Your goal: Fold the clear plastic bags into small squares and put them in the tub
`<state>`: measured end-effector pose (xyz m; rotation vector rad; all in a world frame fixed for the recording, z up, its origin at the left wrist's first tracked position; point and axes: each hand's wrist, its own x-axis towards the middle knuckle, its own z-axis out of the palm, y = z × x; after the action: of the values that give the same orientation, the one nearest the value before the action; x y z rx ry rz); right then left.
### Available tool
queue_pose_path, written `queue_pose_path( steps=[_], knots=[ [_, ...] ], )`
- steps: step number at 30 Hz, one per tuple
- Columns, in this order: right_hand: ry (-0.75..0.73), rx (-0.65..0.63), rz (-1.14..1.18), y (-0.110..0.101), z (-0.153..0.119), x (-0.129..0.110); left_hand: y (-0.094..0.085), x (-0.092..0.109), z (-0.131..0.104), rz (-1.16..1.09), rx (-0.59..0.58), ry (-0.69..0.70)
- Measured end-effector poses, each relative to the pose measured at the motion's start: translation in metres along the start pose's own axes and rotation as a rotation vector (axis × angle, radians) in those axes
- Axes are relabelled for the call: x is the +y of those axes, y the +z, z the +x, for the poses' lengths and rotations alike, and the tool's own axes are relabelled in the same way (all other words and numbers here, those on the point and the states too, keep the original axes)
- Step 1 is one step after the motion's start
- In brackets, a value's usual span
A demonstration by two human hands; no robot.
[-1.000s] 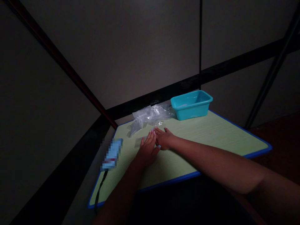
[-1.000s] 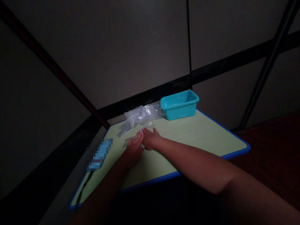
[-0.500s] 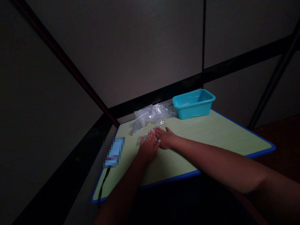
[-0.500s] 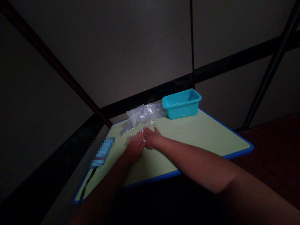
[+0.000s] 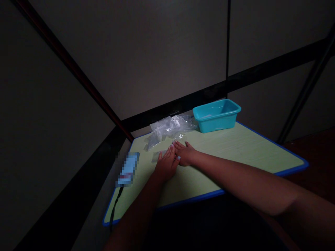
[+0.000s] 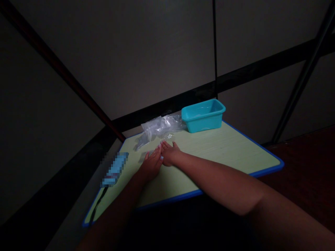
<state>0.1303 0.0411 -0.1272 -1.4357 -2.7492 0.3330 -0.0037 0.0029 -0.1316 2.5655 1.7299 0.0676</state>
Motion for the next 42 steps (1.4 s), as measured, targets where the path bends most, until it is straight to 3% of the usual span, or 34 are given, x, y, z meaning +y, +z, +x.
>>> queue_pose_path(
  steps=[20,30,42],
  knots=[
    [0.04,-0.019,-0.018,0.0,-0.001,0.0,0.003,-0.002,0.0,0.032,0.004,-0.165],
    [0.057,-0.015,0.012,-0.002,-0.002,-0.003,0.006,-0.015,0.0,0.071,0.062,-0.23],
    [0.059,-0.005,0.029,0.0,-0.001,-0.002,0.009,-0.021,0.003,0.06,0.051,-0.323]
  ],
)
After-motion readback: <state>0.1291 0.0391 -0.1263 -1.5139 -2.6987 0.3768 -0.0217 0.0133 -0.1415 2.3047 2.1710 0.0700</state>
